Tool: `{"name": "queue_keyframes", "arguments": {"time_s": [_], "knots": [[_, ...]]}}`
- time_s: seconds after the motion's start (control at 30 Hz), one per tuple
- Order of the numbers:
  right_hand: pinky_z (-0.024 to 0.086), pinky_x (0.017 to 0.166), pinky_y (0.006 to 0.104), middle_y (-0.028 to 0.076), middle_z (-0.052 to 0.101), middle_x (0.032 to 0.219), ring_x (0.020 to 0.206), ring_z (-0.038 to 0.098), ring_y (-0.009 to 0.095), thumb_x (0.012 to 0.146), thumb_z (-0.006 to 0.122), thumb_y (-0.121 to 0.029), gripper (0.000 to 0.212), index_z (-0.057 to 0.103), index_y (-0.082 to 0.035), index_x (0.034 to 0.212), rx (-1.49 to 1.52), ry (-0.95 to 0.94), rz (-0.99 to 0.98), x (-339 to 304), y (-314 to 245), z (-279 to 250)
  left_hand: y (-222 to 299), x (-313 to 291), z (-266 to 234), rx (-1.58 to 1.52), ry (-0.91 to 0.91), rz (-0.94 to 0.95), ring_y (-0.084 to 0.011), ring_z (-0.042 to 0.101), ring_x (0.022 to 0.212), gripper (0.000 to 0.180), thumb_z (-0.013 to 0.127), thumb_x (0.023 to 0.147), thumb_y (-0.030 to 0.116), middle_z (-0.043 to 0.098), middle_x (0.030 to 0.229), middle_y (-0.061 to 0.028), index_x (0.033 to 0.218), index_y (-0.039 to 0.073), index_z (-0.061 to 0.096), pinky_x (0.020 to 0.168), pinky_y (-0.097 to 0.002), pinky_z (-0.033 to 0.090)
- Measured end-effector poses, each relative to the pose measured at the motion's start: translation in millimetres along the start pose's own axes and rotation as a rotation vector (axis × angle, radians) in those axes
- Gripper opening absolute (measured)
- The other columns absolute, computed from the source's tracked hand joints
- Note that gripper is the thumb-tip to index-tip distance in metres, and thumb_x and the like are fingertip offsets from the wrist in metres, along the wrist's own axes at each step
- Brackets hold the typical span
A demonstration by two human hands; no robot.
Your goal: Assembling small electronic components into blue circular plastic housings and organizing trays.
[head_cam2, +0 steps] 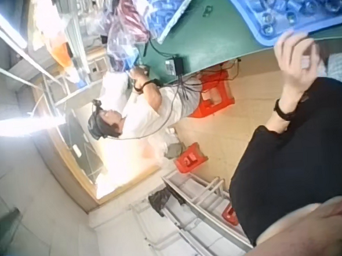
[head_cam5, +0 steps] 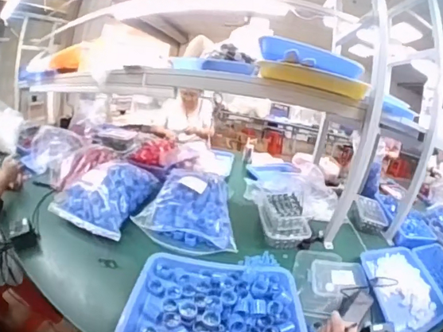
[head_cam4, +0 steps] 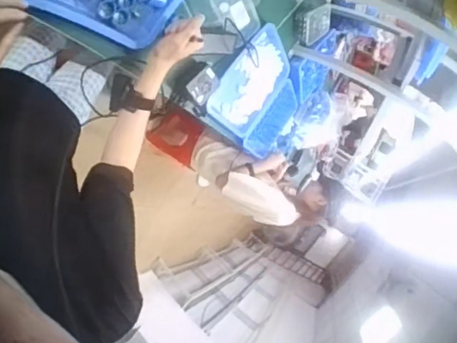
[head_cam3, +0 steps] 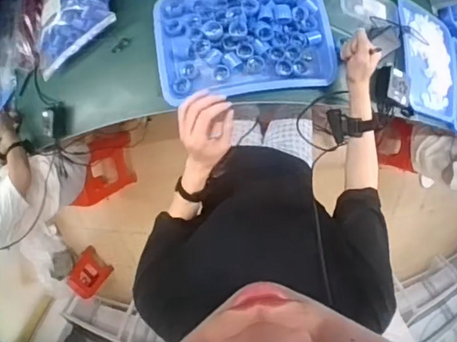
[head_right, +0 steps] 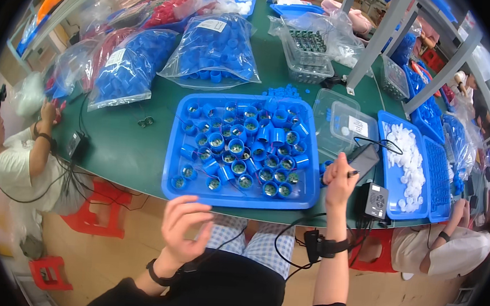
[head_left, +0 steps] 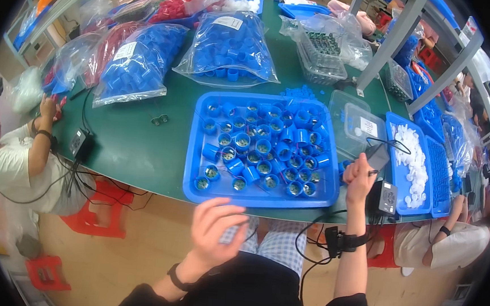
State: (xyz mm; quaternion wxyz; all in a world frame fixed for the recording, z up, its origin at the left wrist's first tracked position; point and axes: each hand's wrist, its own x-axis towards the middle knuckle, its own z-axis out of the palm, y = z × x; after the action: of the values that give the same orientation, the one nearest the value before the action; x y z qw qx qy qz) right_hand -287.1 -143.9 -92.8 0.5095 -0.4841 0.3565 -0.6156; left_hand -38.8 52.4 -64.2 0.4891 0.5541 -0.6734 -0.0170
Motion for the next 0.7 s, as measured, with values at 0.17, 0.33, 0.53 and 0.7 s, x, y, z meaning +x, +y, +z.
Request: {"name": "queue_keyframes", "arguments": {"time_s": [0.17, 0.33, 0.53, 0.7], "knots": [[0.014, 0.037, 0.0239, -0.005, 0.024, 0.046, 0.038, 0.021, 0.006, 0.095, 0.045, -0.022, 0.047, 0.028, -0.012, 0.052, -0.034, 0.069, 0.032, 10.8, 3.6, 9.0, -33.8, -18.1, -37.3, 0.144, 0.146, -0.145, -0.0267, 0.054, 0.087, 0.017, 0.061, 0.068, -0.004, 0.061, 0.089, -0.0087, 0.083, 0.004, 0.059, 0.079, -0.0368, 0.043], [0.015, 0.037, 0.024, -0.005, 0.022, 0.047, 0.038, 0.02, 0.006, 0.096, 0.043, -0.022, 0.047, 0.026, -0.013, 0.053, -0.084, 0.063, -0.018, 15.8, 4.6, 10.7, -45.8, -16.2, -58.0, 0.153, 0.296, -0.201, -0.0218, 0.05, 0.086, 0.019, 0.052, 0.073, -0.003, 0.055, 0.091, -0.0082, 0.092, 0.001, 0.055, 0.078, -0.0303, 0.039], [0.017, 0.039, 0.0258, -0.003, 0.019, 0.046, 0.04, 0.017, 0.009, 0.097, 0.037, -0.024, 0.045, 0.023, -0.013, 0.055, 0.164, 0.148, -0.05, 6.4, -35.1, 15.4, -76.8, 19.6, -84.4, 0.133, 0.331, -0.403, -0.0181, 0.051, 0.085, 0.014, 0.055, 0.078, 0.0, 0.056, 0.09, -0.0078, 0.091, -0.001, 0.055, 0.077, -0.0298, 0.041], [0.021, 0.043, 0.0249, -0.003, 0.023, 0.049, 0.044, 0.022, 0.008, 0.092, 0.04, -0.019, 0.036, 0.026, -0.013, 0.059, 0.256, 0.077, -0.08, -14.2, -69.3, -0.6, -74.3, 50.3, -110.1, -0.099, 0.213, -0.381, -0.0131, 0.054, 0.084, 0.008, 0.052, 0.084, -0.001, 0.057, 0.088, -0.0043, 0.091, -0.002, 0.057, 0.078, -0.0255, 0.041]]}}
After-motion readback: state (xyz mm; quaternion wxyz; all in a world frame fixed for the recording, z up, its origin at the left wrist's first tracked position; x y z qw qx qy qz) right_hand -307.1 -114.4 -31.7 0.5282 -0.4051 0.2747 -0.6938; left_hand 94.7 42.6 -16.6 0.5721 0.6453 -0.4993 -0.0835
